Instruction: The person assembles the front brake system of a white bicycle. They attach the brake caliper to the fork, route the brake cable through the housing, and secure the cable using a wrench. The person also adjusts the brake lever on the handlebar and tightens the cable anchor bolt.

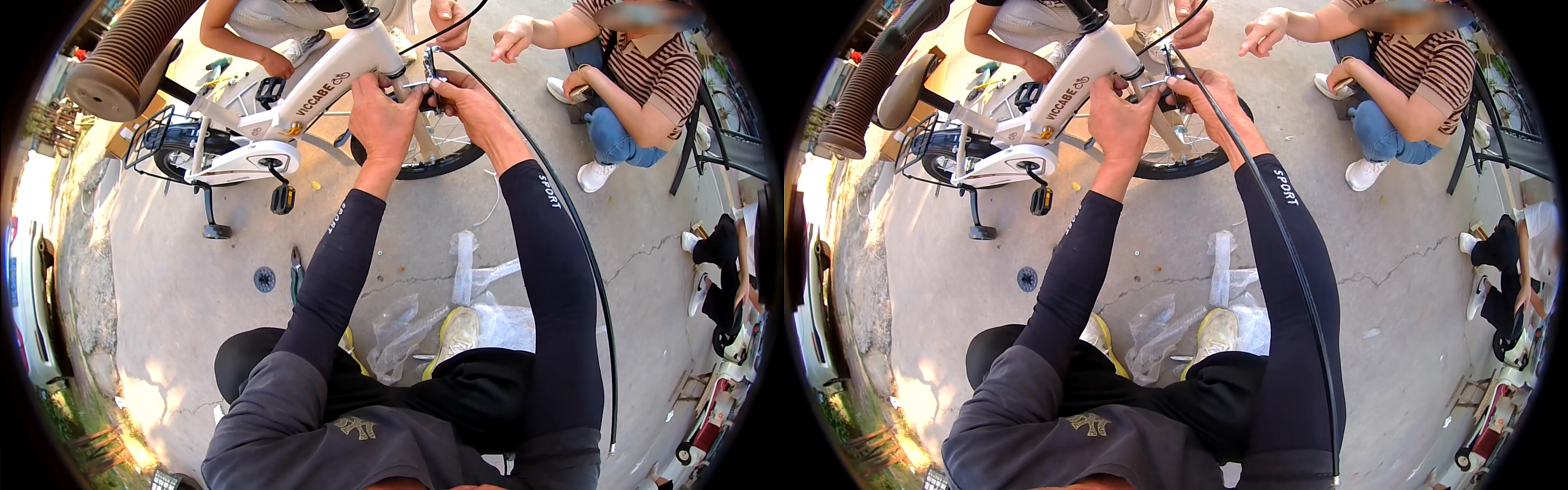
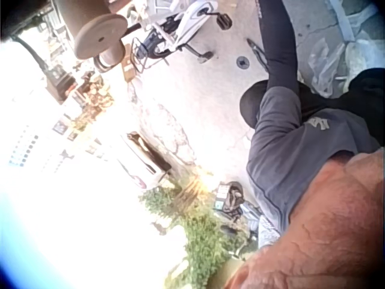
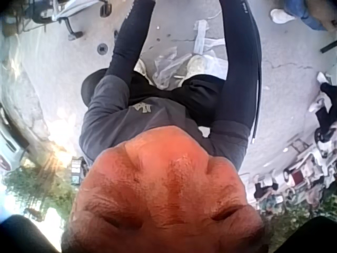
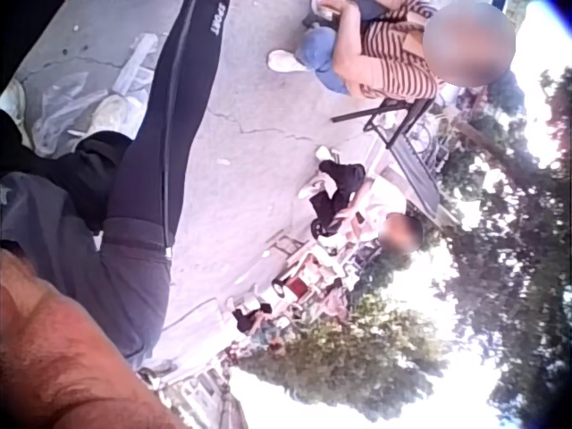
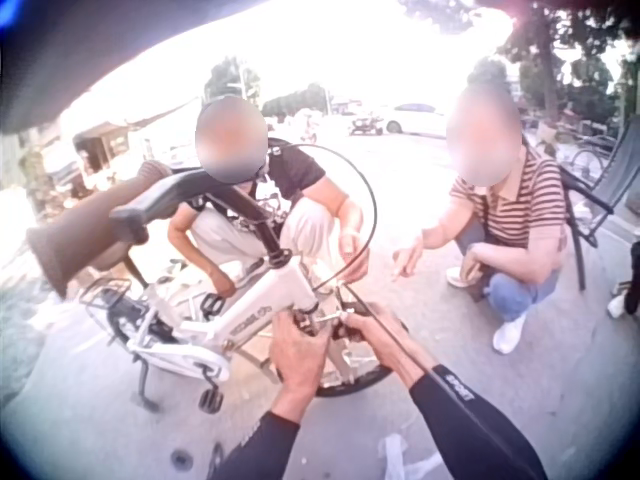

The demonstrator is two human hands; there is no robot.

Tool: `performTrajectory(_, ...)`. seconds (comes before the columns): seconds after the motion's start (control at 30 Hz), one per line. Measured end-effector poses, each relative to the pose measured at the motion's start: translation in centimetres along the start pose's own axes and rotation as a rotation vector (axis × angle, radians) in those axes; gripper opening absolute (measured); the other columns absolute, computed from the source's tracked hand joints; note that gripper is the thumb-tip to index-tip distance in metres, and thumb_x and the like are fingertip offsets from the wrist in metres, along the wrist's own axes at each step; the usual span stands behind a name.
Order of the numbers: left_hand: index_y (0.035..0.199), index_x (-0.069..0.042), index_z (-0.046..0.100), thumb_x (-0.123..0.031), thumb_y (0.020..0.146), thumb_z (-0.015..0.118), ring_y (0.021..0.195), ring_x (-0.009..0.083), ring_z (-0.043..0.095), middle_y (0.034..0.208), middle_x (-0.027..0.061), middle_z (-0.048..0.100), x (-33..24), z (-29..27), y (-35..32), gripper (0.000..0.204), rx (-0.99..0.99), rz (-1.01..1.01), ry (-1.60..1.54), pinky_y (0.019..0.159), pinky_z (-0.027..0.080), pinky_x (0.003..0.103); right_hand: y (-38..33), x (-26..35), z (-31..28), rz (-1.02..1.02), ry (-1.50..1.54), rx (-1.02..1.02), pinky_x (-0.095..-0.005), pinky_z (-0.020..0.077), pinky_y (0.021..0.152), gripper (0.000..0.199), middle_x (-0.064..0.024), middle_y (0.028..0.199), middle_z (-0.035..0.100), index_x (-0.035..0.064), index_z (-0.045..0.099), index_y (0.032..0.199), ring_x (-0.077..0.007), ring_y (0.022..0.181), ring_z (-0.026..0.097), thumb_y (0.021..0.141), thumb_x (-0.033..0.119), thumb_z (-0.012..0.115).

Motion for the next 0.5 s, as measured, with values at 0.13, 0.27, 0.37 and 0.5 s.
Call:
performTrajectory(0.13,0.109,-0.002,0.051,-0.036,0.068,0.089,0.094,0.0358,0.066,0.106,0.0132,0.062,0.3,1.2,-0.3,0.065,0.027,-0.148,-0.044,0.078,0.051,0.045,0.1,-0.2,-0.6,0.019,-0.033,-0.062,-0.0219,0.0416,0.057,0.018,-0.0037,0.076,0.069,0.0007,0.071,0.097,-0.0082,0.067,0.062,0.09,0.017,0.07)
performTrajectory(0.27,0.113,-0.001,0.049,-0.039,0.071,0.087,0.096,0.0359,0.066,0.107,0.0155,0.063,0.9,2.8,-0.5,0.068,0.012,-0.226,-0.15,0.082,0.051,0.045,0.6,-0.7,-0.6,0.085,-0.038,-0.112,-0.0191,0.037,0.055,0.013,0.0016,0.082,0.069,0.0048,0.07,0.1,-0.0041,0.069,0.062,0.096,0.016,0.066)
performTrajectory(0.37,0.113,0.0,0.051,-0.04,0.073,0.085,0.098,0.0359,0.067,0.107,0.0161,0.065,1.5,3.5,-0.3,0.066,0.044,-0.268,-0.174,0.083,0.051,0.045,1.2,-0.5,-0.1,0.058,0.029,-0.087,-0.0196,0.037,0.052,0.012,0.0008,0.082,0.069,0.0041,0.07,0.1,-0.0049,0.067,0.062,0.095,0.014,0.066)
performTrajectory(0.5,0.113,-0.001,0.052,-0.041,0.073,0.084,0.099,0.0369,0.067,0.108,0.017,0.066,1.5,3.5,-0.1,0.065,0.043,-0.256,-0.151,0.084,0.051,0.046,1.5,-0.3,-0.3,0.111,-0.087,-0.149,-0.0201,0.0375,0.05,0.014,-0.002,0.081,0.07,-0.0003,0.07,0.098,-0.0063,0.065,0.063,0.093,0.013,0.068)
Point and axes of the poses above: each hand's wrist, its own y-axis towards the middle knuckle, its own z-axis out of the palm, x = y × z, the point moved 5 cm from there along y, towards the middle knuckle
